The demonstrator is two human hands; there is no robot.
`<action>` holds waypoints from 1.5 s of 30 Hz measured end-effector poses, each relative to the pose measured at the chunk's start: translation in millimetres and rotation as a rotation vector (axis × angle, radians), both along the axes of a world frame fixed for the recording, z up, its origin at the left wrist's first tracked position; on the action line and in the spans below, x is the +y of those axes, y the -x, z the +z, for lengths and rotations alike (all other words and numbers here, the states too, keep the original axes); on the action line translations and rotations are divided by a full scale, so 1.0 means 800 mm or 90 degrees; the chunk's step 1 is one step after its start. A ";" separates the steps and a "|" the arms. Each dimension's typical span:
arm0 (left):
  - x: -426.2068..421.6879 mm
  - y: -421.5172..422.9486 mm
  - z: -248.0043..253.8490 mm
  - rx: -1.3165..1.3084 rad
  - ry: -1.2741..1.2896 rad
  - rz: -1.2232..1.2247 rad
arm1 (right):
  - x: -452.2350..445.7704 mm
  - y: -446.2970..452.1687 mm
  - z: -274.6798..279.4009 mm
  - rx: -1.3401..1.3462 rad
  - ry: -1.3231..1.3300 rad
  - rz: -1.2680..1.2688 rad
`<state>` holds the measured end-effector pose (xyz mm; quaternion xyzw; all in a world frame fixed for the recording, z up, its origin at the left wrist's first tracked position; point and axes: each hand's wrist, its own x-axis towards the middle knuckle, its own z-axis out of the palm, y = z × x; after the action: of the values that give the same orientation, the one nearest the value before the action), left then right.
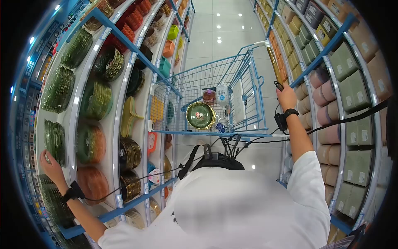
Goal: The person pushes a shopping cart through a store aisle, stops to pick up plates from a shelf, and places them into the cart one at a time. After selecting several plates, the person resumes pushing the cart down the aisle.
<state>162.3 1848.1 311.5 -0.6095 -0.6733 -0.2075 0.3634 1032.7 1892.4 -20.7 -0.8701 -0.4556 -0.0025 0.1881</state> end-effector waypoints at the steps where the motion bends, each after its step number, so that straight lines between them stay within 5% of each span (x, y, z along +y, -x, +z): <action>1: 0.006 -0.021 -0.004 0.031 -0.035 -0.033 | 0.002 0.000 -0.001 0.015 -0.014 0.002; 6: 0.072 -0.187 -0.092 -0.155 0.033 -0.215 | 0.004 0.002 -0.001 -0.003 0.020 -0.018; 8: 0.108 -0.282 -0.129 -0.355 0.166 -0.223 | 0.006 0.002 0.001 0.000 0.026 -0.017; 13: 0.257 -0.348 -0.360 -0.545 0.470 -0.327 | 0.008 0.004 -0.001 -0.030 -0.003 -0.021; 16: 0.327 -0.364 -0.580 -0.685 0.727 -0.292 | 0.013 0.008 -0.003 -0.015 0.016 -0.040; 17: 0.341 -0.367 -0.677 -0.703 0.808 -0.164 | 0.013 0.005 -0.002 -0.012 0.027 -0.053; 19: 0.339 -0.412 -0.731 -0.637 0.951 -0.135 | 0.014 0.012 0.004 -0.024 0.026 -0.076; 21: 0.337 -0.445 -0.774 -0.392 0.954 -0.057 | 0.019 0.014 0.003 -0.020 0.042 -0.097; 26: 0.341 -0.474 -0.838 -0.279 1.041 0.013 | 0.022 0.007 -0.011 -0.036 -0.002 -0.076; 35: 0.324 -0.462 -0.806 -0.207 0.933 -0.131 | 0.033 0.011 0.001 -0.034 0.025 -0.086; 41: 0.322 -0.458 -0.726 -0.391 0.731 -0.209 | 0.025 0.008 0.006 0.008 0.018 -0.087; 44: 0.310 -0.416 -0.714 -0.698 0.705 -0.140 | 0.020 0.008 0.003 -0.016 -0.003 -0.056; 45: 0.292 -0.422 -0.647 -0.787 0.651 -0.200 | 0.019 0.008 0.002 -0.014 -0.002 -0.052</action>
<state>500.0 2081.8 -206.4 -0.5625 -0.6706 -0.2219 -0.4297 1026.3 1907.2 -19.4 -0.8876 -0.4216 -0.0203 0.1845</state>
